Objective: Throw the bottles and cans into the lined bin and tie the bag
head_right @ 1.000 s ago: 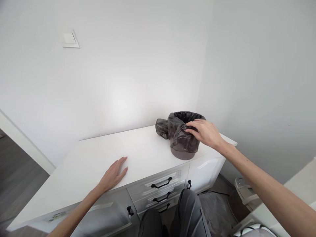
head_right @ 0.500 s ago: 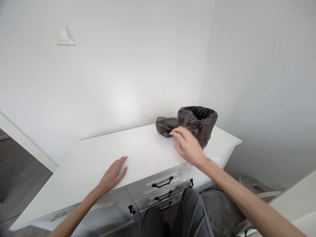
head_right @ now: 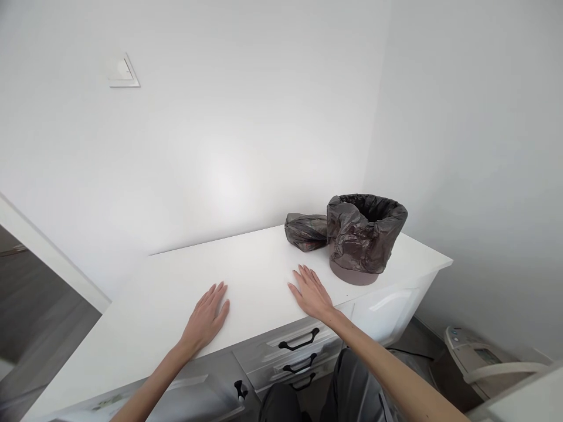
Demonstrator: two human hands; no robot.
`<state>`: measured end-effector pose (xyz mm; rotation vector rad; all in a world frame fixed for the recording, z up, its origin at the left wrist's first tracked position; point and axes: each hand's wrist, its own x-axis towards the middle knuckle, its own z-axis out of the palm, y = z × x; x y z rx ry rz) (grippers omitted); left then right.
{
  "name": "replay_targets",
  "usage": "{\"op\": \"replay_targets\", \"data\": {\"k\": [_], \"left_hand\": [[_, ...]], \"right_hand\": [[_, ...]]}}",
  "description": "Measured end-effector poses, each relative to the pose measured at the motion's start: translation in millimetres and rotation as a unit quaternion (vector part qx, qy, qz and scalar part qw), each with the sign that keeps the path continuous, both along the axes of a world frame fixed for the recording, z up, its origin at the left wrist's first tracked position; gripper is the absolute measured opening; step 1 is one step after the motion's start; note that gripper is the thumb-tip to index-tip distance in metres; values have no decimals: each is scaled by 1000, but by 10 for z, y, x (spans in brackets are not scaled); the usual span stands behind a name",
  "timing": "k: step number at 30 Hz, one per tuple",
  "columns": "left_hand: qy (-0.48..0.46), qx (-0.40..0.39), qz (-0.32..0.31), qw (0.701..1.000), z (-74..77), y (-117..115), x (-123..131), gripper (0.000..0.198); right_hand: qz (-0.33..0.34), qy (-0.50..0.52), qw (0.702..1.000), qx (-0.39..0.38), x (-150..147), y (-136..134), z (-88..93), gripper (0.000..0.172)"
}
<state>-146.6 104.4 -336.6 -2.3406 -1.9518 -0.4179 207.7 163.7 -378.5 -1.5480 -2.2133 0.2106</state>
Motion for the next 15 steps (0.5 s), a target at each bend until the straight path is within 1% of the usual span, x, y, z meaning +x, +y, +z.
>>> {"op": "replay_targets", "data": {"k": [8, 15], "left_hand": [[18, -19, 18, 1000, 35, 156, 56, 66], [20, -9, 22, 1000, 4, 249, 59, 65]], "right_hand": [[-7, -23, 1000, -17, -35, -53, 73, 68], [-10, -23, 1000, -16, -37, -78, 92, 67]]}}
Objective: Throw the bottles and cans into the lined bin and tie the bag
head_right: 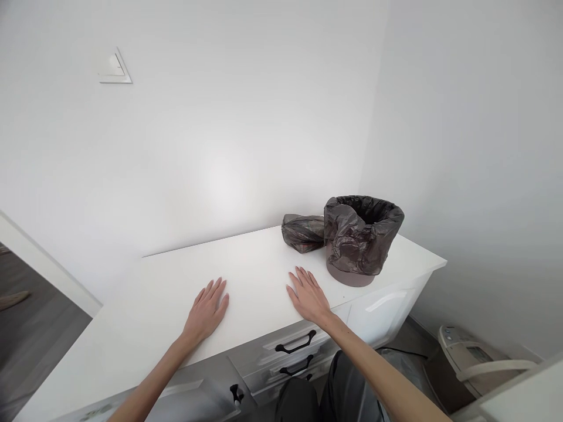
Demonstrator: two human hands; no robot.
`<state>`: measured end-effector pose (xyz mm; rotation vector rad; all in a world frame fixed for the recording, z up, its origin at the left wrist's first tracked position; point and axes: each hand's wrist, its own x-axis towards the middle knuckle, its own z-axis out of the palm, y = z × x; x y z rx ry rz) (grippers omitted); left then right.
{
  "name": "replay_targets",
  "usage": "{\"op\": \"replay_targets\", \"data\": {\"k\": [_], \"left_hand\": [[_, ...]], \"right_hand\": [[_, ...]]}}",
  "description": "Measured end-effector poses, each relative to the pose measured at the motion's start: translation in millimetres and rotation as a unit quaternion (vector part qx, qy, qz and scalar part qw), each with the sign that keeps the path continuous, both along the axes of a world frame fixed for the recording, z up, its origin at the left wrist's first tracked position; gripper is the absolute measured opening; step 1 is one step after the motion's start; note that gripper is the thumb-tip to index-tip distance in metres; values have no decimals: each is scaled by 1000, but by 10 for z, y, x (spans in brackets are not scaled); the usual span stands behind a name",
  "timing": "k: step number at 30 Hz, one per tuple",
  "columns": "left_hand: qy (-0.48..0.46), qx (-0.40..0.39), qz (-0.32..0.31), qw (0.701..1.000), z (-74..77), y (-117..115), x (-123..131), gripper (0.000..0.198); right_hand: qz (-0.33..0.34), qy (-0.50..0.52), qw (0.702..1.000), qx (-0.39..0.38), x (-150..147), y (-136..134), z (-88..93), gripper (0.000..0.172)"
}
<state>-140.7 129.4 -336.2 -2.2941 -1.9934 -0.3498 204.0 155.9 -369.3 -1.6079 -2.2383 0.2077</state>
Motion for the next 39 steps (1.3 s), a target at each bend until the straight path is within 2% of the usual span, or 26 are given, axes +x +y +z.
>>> {"op": "replay_targets", "data": {"k": [12, 22, 29, 34, 39], "left_hand": [[-1, 1, 9, 1000, -34, 244, 23, 64], [-5, 21, 0, 1000, -76, 258, -2, 62], [0, 8, 3, 1000, -11, 239, 37, 63], [0, 5, 10, 1000, 30, 226, 71, 63], [-2, 6, 13, 1000, 16, 231, 72, 63]], "right_hand": [[-5, 14, 1000, 7, 9, 38, -17, 66], [-13, 17, 1000, 19, -9, 0, 41, 62], [-35, 33, 999, 23, -2, -52, 110, 58], [-51, 46, 997, 29, 44, 79, 124, 58], [-108, 60, 990, 61, 68, 303, 204, 59]]}}
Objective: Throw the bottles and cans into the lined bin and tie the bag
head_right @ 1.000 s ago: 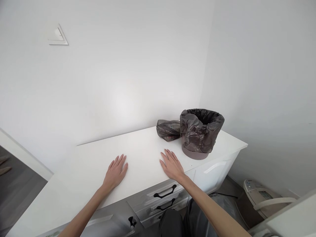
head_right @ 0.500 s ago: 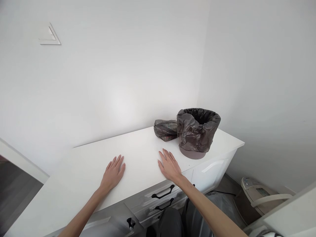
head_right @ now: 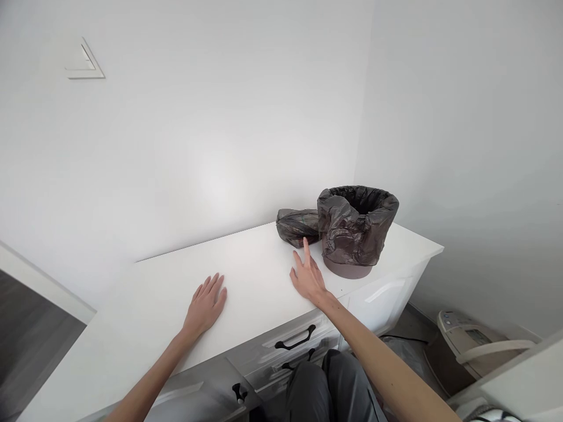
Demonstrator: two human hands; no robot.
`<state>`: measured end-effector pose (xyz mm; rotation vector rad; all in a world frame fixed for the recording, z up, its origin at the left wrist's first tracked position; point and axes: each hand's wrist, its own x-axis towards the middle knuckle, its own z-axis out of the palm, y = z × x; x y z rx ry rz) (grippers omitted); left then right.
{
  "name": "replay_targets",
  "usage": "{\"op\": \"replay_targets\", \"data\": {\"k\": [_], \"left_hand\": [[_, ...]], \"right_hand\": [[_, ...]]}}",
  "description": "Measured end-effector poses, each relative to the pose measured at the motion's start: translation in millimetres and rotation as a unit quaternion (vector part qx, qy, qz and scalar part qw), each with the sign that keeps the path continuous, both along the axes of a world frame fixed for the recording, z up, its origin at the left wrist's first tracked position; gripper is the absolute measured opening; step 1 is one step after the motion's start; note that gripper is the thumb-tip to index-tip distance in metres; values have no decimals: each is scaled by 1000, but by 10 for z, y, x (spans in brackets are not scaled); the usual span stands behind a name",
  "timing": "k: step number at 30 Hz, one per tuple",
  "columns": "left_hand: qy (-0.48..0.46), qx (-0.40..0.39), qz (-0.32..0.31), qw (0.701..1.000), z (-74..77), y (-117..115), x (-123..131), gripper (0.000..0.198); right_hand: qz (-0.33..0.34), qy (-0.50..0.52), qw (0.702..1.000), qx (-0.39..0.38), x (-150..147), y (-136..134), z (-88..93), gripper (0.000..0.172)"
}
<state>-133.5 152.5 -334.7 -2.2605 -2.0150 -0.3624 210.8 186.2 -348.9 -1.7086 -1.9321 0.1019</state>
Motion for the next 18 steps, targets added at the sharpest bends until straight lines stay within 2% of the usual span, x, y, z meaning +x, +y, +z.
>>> {"op": "replay_targets", "data": {"k": [8, 18], "left_hand": [[-8, 20, -17, 1000, -69, 4, -46, 60], [-7, 21, -24, 999, -110, -71, -30, 60]], "right_hand": [[1, -8, 997, 80, 19, 125, 108, 62], [-32, 7, 995, 89, 75, 329, 13, 63]]}}
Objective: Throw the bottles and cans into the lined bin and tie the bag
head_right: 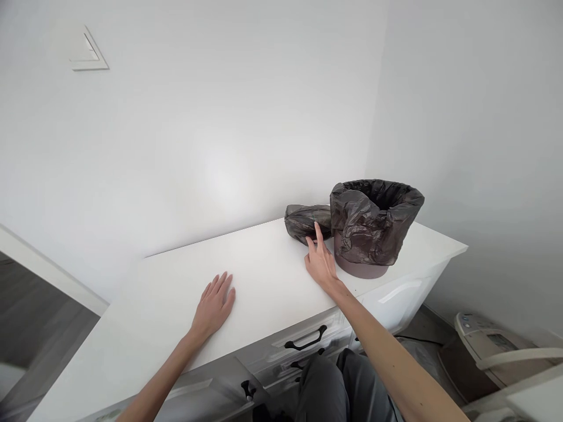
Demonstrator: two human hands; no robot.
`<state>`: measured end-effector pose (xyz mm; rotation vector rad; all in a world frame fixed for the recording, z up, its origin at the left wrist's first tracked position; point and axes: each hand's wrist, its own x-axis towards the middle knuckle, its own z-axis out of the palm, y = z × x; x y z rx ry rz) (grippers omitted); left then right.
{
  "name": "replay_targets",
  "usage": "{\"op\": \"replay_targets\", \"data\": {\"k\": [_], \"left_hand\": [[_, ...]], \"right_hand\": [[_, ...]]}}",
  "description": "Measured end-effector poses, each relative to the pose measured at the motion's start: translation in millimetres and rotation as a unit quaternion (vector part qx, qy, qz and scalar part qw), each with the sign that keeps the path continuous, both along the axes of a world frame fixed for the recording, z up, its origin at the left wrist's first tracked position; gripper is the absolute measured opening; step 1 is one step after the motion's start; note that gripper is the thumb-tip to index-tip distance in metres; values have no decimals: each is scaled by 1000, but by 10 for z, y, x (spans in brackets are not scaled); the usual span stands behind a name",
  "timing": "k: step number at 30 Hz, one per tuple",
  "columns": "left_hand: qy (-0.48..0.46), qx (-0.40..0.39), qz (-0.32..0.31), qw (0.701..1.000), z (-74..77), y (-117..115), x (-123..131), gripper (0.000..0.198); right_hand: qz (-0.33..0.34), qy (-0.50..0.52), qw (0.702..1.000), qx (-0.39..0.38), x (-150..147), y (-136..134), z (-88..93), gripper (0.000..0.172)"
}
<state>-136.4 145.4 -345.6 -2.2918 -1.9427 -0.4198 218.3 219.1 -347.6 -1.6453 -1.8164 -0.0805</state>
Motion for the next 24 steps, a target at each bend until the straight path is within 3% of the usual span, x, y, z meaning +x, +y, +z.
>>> {"op": "replay_targets", "data": {"k": [5, 10, 16, 24], "left_hand": [[-5, -6, 0, 1000, -26, 11, -4, 60], [3, -11, 1, 1000, 7, 4, 15, 61], [8, -12, 7, 1000, 26, -2, 27, 62], [9, -24, 5, 1000, 35, -2, 35, 63]], "right_hand": [[4, -1, 1000, -12, 31, 74, -118, 69], [51, 2, 999, -8, 32, 14, -82, 70], [-15, 80, 997, -11, 87, 14, -57, 61], [-20, 120, 993, -15, 158, 207, -209, 65]]}}
